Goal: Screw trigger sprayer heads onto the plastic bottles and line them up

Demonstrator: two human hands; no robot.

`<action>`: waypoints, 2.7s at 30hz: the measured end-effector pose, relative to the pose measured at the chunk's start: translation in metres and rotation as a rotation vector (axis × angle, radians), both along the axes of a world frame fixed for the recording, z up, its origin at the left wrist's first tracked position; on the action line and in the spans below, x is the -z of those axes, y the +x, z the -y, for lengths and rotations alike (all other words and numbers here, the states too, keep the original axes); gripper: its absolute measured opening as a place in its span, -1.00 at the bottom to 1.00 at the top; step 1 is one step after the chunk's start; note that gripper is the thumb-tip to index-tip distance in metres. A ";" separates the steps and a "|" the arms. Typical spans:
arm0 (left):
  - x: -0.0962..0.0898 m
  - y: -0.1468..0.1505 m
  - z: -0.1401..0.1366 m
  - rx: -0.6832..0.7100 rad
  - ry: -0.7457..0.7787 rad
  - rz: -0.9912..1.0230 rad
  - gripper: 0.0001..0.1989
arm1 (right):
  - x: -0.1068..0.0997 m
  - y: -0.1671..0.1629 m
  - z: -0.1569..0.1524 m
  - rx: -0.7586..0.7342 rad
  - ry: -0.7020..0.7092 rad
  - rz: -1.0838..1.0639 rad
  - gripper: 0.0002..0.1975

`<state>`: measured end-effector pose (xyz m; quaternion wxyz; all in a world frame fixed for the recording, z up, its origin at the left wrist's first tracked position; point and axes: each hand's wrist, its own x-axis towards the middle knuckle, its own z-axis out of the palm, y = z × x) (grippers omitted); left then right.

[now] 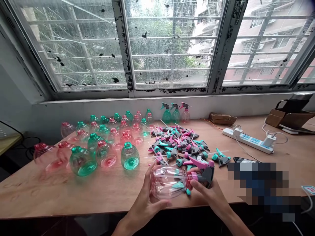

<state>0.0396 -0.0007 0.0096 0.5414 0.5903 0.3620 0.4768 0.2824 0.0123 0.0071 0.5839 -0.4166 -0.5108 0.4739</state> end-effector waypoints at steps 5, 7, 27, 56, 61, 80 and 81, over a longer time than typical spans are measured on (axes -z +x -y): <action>0.001 -0.008 -0.003 0.084 -0.037 0.009 0.21 | 0.018 0.003 -0.001 -0.095 0.051 -0.056 -0.57; 0.001 -0.009 -0.005 0.108 -0.037 0.009 0.19 | 0.024 0.003 -0.003 -0.138 0.011 -0.086 -0.55; 0.001 -0.010 -0.006 0.192 -0.018 0.013 0.13 | 0.029 0.006 -0.012 -0.185 -0.046 -0.154 -0.63; -0.001 -0.011 -0.006 0.171 0.021 -0.011 0.12 | 0.029 0.006 -0.014 -0.206 -0.068 -0.184 -0.63; 0.000 -0.010 -0.005 0.169 0.057 -0.017 0.10 | 0.029 0.005 -0.014 -0.202 -0.066 -0.183 -0.62; 0.004 -0.014 -0.004 0.173 0.009 -0.042 0.19 | 0.030 0.005 -0.016 -0.232 -0.075 -0.242 -0.62; 0.005 -0.016 -0.005 0.181 0.007 -0.047 0.16 | 0.031 0.005 -0.017 -0.224 -0.079 -0.236 -0.60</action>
